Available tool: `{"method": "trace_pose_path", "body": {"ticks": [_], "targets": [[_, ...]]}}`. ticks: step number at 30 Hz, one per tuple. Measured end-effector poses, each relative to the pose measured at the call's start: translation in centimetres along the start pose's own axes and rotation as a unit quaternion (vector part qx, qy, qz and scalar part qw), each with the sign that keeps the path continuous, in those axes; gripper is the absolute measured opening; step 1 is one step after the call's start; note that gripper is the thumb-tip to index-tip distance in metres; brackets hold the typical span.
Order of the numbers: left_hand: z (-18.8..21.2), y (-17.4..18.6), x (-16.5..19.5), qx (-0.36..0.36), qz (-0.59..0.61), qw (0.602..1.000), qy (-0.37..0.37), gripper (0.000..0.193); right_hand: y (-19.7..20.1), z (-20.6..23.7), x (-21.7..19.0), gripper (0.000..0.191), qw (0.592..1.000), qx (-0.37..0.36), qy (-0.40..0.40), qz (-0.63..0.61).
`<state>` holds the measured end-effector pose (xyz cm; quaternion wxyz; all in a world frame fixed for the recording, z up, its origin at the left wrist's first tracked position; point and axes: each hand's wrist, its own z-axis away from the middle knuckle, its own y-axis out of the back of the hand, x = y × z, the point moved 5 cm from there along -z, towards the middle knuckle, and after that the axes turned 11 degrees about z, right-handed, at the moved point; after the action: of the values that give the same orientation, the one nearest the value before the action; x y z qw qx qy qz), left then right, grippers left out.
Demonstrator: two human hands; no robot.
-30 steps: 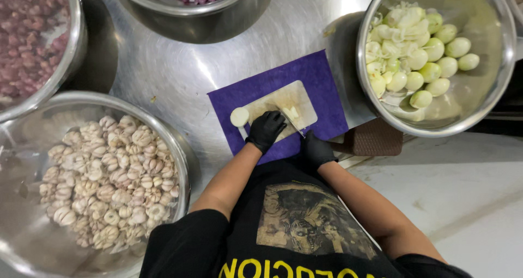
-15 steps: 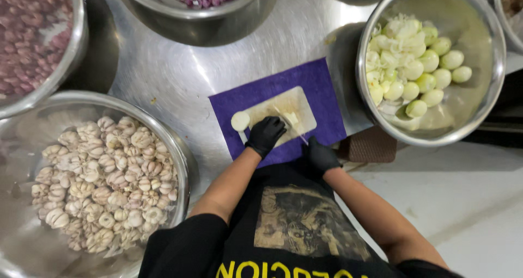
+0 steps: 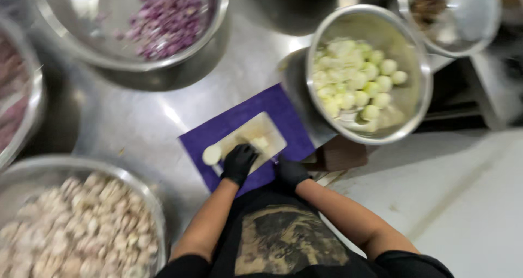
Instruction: The person slices peeled shallots on a small white cutting board set on a purple cloth, using a knife to cut each shallot into slices. They transfer the cut slices into a large metal bowl of sliced shallots and take new whole peeled shallots from an adjacent bowl to continue slicing.
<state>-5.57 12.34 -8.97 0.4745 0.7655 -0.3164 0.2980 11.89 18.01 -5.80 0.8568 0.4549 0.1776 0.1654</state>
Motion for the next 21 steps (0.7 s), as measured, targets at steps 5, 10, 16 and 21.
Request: {"method": "trace_pose_path", "body": {"ticks": [5, 10, 16, 21], "targets": [[-0.5, -0.1, 0.7, -0.035, -0.041, 0.998, 0.024, 0.018, 1.6, 2.2, -0.2, 0.033, 1.000, -0.014, -0.005, 0.024], [-0.7, 0.6, 1.3, -0.007, -0.049, 0.999, 0.004, 0.020, 2.1, 1.6, -1.4, 0.029, 0.999, 0.035, 0.010, 0.003], [-0.4, 0.4, 1.0, -0.016, -0.034, 0.999, 0.025, 0.019, 1.8, 1.0, -0.6, 0.031, 0.998, 0.034, 0.049, 0.033], [0.0, 0.4, 0.5, -0.028, -0.041, 0.998, 0.038, 0.016, 0.7, 2.3, 0.5, 0.036, 0.999, -0.017, 0.018, 0.048]]}}
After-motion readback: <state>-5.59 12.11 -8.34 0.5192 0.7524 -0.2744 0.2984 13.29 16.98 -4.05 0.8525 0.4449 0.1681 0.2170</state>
